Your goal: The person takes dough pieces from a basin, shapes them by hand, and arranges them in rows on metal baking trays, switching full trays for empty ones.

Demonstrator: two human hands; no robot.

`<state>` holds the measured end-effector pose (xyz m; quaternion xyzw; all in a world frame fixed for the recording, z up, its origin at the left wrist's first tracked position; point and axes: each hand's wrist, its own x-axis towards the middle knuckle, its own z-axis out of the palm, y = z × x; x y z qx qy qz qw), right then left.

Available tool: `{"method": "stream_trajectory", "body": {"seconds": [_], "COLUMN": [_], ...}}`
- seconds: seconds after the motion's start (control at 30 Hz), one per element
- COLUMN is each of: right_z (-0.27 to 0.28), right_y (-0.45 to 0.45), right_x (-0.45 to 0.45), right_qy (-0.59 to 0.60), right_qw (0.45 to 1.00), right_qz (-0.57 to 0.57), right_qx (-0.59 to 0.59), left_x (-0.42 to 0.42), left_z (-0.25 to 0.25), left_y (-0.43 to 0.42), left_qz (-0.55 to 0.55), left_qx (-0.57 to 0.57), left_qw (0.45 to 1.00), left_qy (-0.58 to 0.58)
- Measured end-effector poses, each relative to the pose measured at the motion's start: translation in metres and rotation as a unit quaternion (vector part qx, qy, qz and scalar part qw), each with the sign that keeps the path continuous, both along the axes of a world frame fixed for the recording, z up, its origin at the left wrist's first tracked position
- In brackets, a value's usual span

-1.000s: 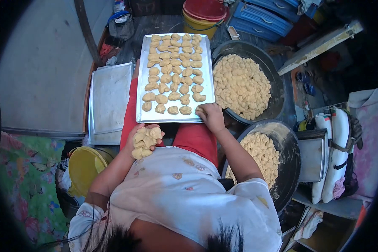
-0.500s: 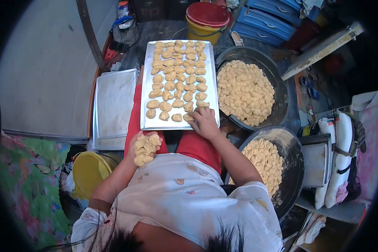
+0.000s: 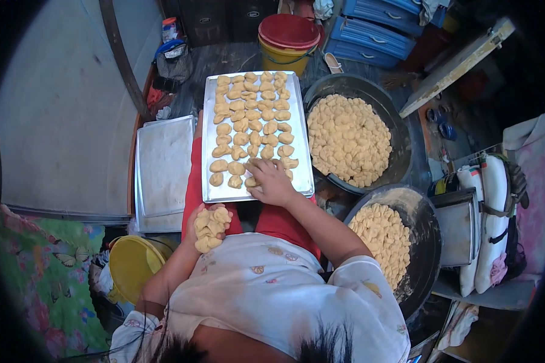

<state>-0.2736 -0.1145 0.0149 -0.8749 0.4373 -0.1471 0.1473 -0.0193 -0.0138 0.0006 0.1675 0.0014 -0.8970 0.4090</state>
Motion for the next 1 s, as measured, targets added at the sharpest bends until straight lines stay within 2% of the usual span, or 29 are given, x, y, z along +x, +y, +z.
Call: {"method": "stream_trajectory", "body": {"seconds": [0.1,0.17,0.3,0.37,0.4,0.47,0.5,0.63,0.7,0.73,0.77,0.8,0.83,0.87,0.9,0.93,0.97,1.0], "right_z": [-0.008,-0.008,0.004,-0.001,-0.007,-0.017,-0.011,0.012,0.023,0.027,0.031,0.043,0.046,0.051,0.061,0.049,0.041,0.047], "right_y": [-0.003,-0.005,-0.010,-0.029,-0.041,-0.064,-0.069,-0.068,-0.049,-0.036,-0.018,0.007,0.030,0.048,0.062,0.065,0.066,0.067], "right_x": [0.004,0.002,0.001,0.001,0.004,0.012,0.014,0.025,0.029,0.032,0.034,0.039,0.046,0.047,0.049,0.048,0.044,0.043], "right_qy": [-0.005,0.075,0.122,0.035,0.035,-0.031,0.019,0.094,-0.012,-0.122,-0.228,-0.286,-0.354,-0.372,-0.438,-0.433,-0.476,-0.518], "right_qw": [0.998,0.996,0.990,0.999,0.999,0.993,0.996,0.988,0.993,0.975,0.934,0.887,0.823,0.720,0.552,0.480,0.448,0.414], "right_qz": [-0.013,0.024,0.030,-0.009,-0.009,-0.091,-0.091,-0.095,-0.086,-0.062,-0.038,-0.030,-0.023,-0.082,-0.085,-0.044,-0.052,-0.060], "right_qx": [-0.065,0.038,0.062,0.009,0.009,-0.063,0.000,0.081,0.076,0.175,0.272,0.361,0.444,0.580,0.705,0.762,0.755,0.746], "left_x": [0.000,0.001,0.002,0.001,0.001,0.000,0.001,0.003,0.004,0.003,0.002,-0.001,-0.004,-0.007,-0.012,-0.021,-0.033,-0.051], "left_z": [0.001,0.001,0.000,0.000,0.001,0.003,0.003,0.005,0.003,0.002,0.001,0.002,0.004,0.007,0.013,0.023,0.032,0.041], "left_y": [0.000,-0.001,-0.001,-0.001,-0.002,-0.001,-0.001,-0.001,0.000,0.000,-0.001,-0.002,-0.003,-0.006,-0.011,-0.018,-0.027,-0.038], "left_qz": [-0.001,-0.003,-0.009,-0.010,-0.013,-0.014,-0.017,-0.007,-0.001,0.006,0.010,0.012,0.033,0.052,0.051,0.063,0.075,0.090], "left_qx": [0.011,0.016,0.001,0.005,0.009,0.013,0.012,0.021,0.019,0.020,0.035,0.036,0.040,0.044,0.044,0.025,0.006,0.050], "left_qw": [1.000,1.000,1.000,1.000,1.000,1.000,1.000,1.000,1.000,1.000,0.999,0.999,0.999,0.997,0.997,0.996,0.994,0.991], "left_qy": [0.003,-0.003,0.008,0.017,0.010,0.002,0.005,-0.003,0.004,0.015,0.008,0.010,-0.014,-0.039,-0.039,-0.057,-0.074,-0.090]}}
